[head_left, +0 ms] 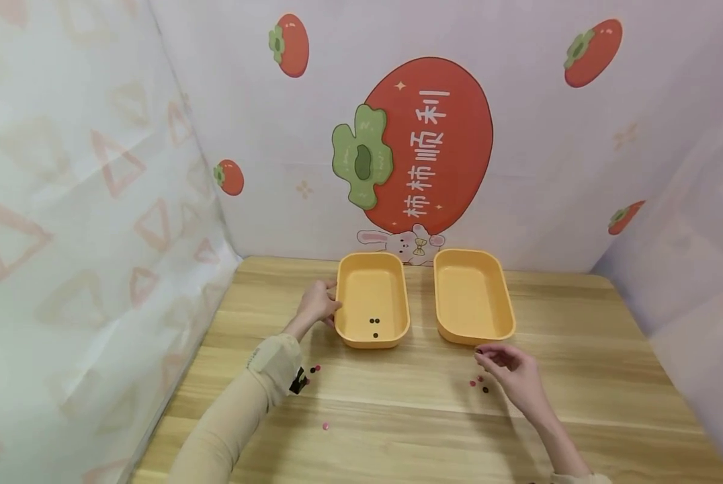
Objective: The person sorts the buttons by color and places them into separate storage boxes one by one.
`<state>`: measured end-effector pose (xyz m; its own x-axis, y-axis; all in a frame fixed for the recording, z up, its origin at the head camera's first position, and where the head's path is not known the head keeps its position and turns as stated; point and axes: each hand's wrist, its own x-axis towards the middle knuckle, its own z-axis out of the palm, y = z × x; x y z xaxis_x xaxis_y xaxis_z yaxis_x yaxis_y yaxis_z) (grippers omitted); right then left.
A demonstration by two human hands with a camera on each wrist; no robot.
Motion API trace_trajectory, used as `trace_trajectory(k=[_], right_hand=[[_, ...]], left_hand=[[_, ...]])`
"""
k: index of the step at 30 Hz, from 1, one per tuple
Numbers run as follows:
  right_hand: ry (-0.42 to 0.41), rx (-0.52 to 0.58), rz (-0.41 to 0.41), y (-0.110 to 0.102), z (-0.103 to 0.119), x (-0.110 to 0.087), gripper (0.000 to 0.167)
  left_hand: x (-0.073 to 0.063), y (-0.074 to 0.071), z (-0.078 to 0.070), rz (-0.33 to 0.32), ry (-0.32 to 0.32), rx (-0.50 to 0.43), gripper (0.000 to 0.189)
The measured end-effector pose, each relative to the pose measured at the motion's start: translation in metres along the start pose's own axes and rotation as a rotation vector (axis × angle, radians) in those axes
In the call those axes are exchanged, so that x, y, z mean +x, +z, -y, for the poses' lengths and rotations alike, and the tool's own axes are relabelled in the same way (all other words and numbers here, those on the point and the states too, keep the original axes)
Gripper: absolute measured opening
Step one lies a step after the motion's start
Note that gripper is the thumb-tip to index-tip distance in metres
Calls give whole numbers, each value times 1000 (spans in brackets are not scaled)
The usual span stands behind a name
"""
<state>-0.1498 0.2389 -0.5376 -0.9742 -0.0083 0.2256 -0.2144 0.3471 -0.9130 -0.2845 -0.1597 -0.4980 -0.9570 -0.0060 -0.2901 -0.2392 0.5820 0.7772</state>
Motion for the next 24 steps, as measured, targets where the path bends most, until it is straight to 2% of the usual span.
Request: trace_trajectory(k=[6, 13, 17, 24], right_hand=[[-57, 54, 21, 26, 14, 21, 13], [-122, 111, 52, 60, 27, 51, 11], [-111, 147, 74, 77, 29, 66, 10], [-29, 159, 131, 100, 30, 89, 19]], left_hand=[[0, -2, 2, 24, -2, -3, 68], [1, -2, 2, 6, -1, 2, 68], [2, -2, 1, 6, -9, 18, 68], [5, -2, 0, 8, -7, 22, 68]])
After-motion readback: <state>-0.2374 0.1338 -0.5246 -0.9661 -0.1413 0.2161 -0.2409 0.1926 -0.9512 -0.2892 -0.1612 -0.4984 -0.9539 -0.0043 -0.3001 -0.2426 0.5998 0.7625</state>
